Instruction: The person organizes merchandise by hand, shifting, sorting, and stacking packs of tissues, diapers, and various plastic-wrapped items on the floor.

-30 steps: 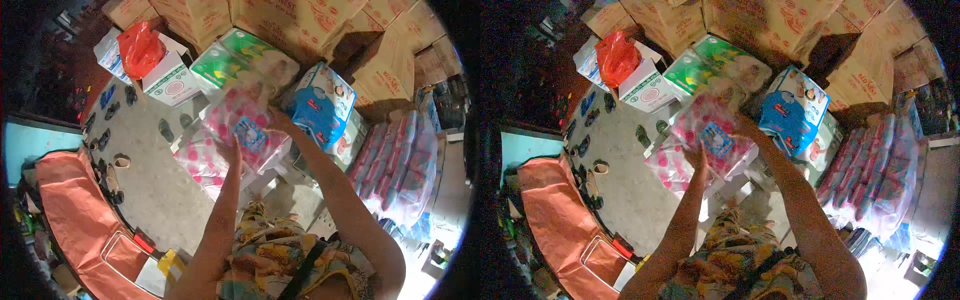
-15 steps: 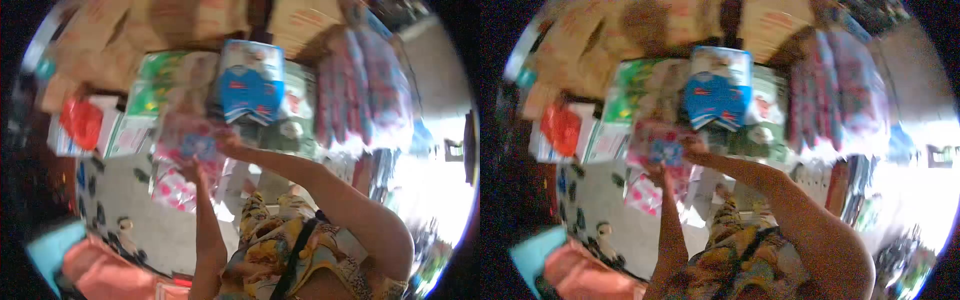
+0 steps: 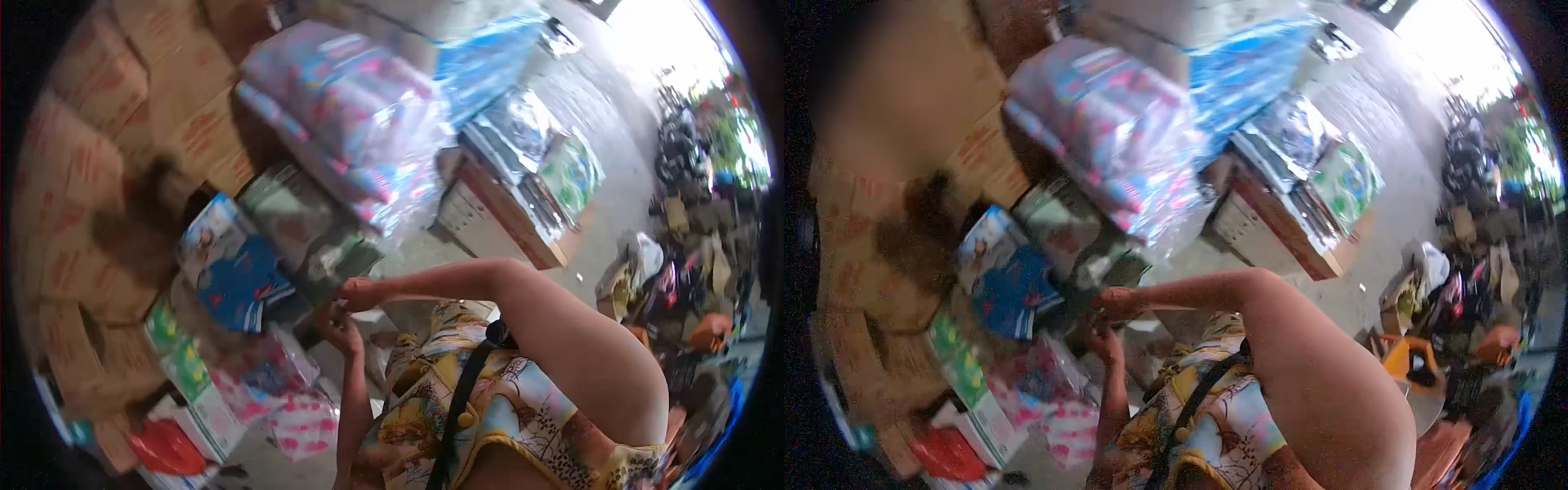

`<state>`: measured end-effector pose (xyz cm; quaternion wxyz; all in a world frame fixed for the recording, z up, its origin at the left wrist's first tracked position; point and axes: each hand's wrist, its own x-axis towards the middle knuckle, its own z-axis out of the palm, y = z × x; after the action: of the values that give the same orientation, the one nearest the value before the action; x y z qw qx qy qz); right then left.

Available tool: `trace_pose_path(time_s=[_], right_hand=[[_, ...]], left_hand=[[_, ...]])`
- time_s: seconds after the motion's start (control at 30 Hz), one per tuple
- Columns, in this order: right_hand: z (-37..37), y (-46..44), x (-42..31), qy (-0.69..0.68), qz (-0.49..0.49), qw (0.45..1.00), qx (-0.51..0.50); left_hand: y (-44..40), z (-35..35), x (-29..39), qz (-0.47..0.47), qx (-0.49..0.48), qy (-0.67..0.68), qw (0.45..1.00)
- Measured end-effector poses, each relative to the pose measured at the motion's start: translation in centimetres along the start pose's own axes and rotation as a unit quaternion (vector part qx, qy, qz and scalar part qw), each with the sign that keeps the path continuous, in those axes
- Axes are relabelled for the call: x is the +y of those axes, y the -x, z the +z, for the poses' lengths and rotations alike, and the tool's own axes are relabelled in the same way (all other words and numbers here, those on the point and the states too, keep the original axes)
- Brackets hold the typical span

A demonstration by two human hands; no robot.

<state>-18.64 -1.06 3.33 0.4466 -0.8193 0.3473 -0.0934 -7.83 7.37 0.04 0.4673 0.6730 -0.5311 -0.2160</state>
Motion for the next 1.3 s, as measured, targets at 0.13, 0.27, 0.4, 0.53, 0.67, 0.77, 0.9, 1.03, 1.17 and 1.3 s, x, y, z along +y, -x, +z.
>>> trace_pose_path(time_s=[0.13,0.27,0.4,0.53,0.67,0.77,0.9,1.03,1.17,1.3], right_hand=[[-6.0,7.1,6.0,0.019,0.020,0.999,0.022],[-13.0,16.8,9.0,-0.005,0.166,0.970,0.175],[-18.8,26.2,12.6,-0.056,0.262,0.882,0.388],[-22.6,35.3,16.1,-0.035,0.395,0.701,0.593],[-23.2,44.3,22.0,0.109,0.431,0.539,0.715],[-22.4,49.0,23.7,0.082,0.460,0.487,0.738],[-20.1,51.5,26.9,-0.096,0.498,0.403,0.762],[-18.9,52.0,27.8,-0.408,0.443,0.377,0.704],[-18.7,51.1,29.3,-0.501,0.349,0.362,0.704],[-19.6,51.3,28.7,-0.537,0.377,0.379,0.653]], left_hand=[[0.4,7.0,3.7,0.114,-0.143,0.011,0.983],[0.7,13.1,9.1,0.085,-0.234,0.061,0.967],[1.1,19.9,14.0,0.109,-0.302,0.110,0.941],[1.2,26.6,19.6,0.130,-0.386,0.147,0.901],[1.3,33.3,25.2,0.205,-0.401,0.184,0.874],[1.4,37.1,28.6,0.257,-0.400,0.183,0.860],[2.4,41.7,30.5,0.287,-0.386,0.192,0.855],[3.5,45.0,31.2,0.302,-0.416,0.155,0.844],[3.9,46.4,31.3,0.284,-0.472,0.054,0.833],[3.5,46.5,31.4,0.265,-0.514,-0.018,0.816]])
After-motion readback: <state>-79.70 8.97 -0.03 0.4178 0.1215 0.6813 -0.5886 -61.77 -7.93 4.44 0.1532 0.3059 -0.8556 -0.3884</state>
